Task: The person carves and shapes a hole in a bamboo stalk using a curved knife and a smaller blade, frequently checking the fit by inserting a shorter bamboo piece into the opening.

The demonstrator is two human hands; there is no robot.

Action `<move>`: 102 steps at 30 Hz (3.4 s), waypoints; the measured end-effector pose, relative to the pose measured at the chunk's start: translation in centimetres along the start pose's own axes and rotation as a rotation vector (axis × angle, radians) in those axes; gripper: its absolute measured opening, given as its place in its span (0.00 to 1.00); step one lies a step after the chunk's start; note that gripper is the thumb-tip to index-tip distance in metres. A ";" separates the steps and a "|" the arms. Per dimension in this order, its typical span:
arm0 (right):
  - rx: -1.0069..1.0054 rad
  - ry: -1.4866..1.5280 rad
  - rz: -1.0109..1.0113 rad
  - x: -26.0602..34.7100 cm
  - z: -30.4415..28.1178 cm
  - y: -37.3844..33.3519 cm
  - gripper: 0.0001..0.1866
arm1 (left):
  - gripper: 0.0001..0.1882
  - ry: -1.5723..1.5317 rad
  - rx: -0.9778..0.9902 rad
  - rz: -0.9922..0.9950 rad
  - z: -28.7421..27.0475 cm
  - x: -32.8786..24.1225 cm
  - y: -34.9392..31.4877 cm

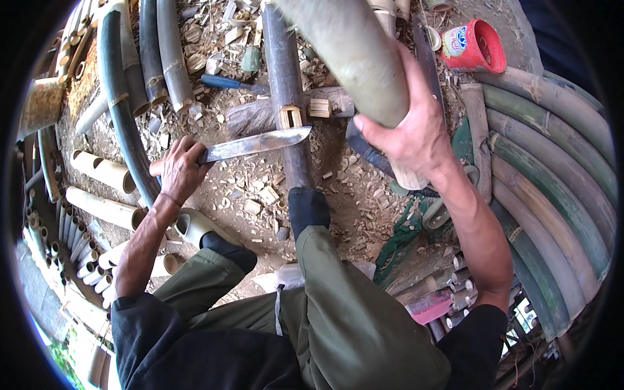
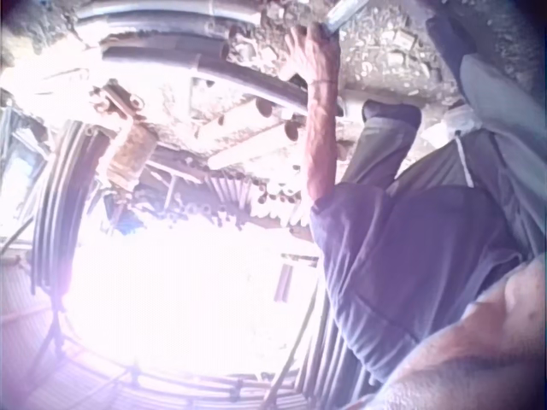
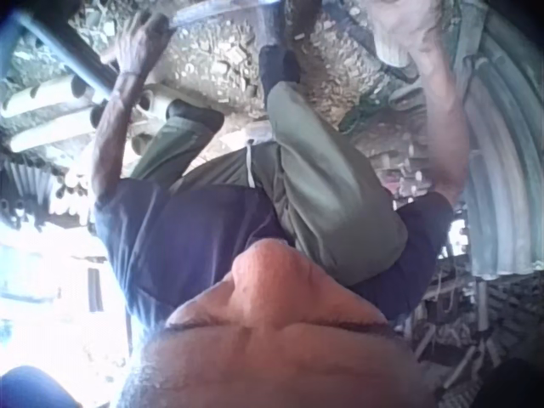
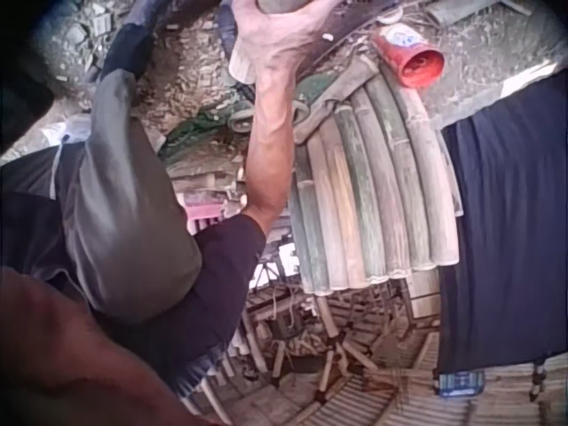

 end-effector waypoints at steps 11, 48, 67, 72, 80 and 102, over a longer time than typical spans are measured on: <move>0.482 -0.213 -0.669 2.2 7.0 -4.1 0.51 | 0.11 0.094 0.190 -0.045 2.5 1.6 3.0; 0.051 -0.678 0.195 -9.2 6.7 -18.7 0.27 | 0.30 -0.421 -0.352 -0.627 1.6 6.1 3.2; 0.680 -0.158 0.185 -3.8 3.9 -4.6 0.28 | 0.29 -1.893 1.123 -0.129 5.1 -22.5 -2.2; 0.988 -0.472 -0.254 -2.8 10.7 -0.4 0.18 | 0.34 -2.668 1.219 -0.882 10.1 -27.1 -0.2; 1.069 -0.144 -0.105 -4.6 12.7 -0.5 0.19 | 0.25 -2.598 0.772 -0.999 10.1 -23.4 0.9; 1.145 -0.280 -0.107 -1.6 15.3 4.2 0.06 | 0.17 -2.547 0.694 -1.091 8.7 -19.2 3.5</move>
Point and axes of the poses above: each hand's wrist, its own y-axis towards the middle knuckle, its own z-axis out of the palm, x = y × z, the point moved 9 cm from there along y, towards the middle knuckle, and after that the axes turned 10 degrees about -z, right-handed, at the moved point
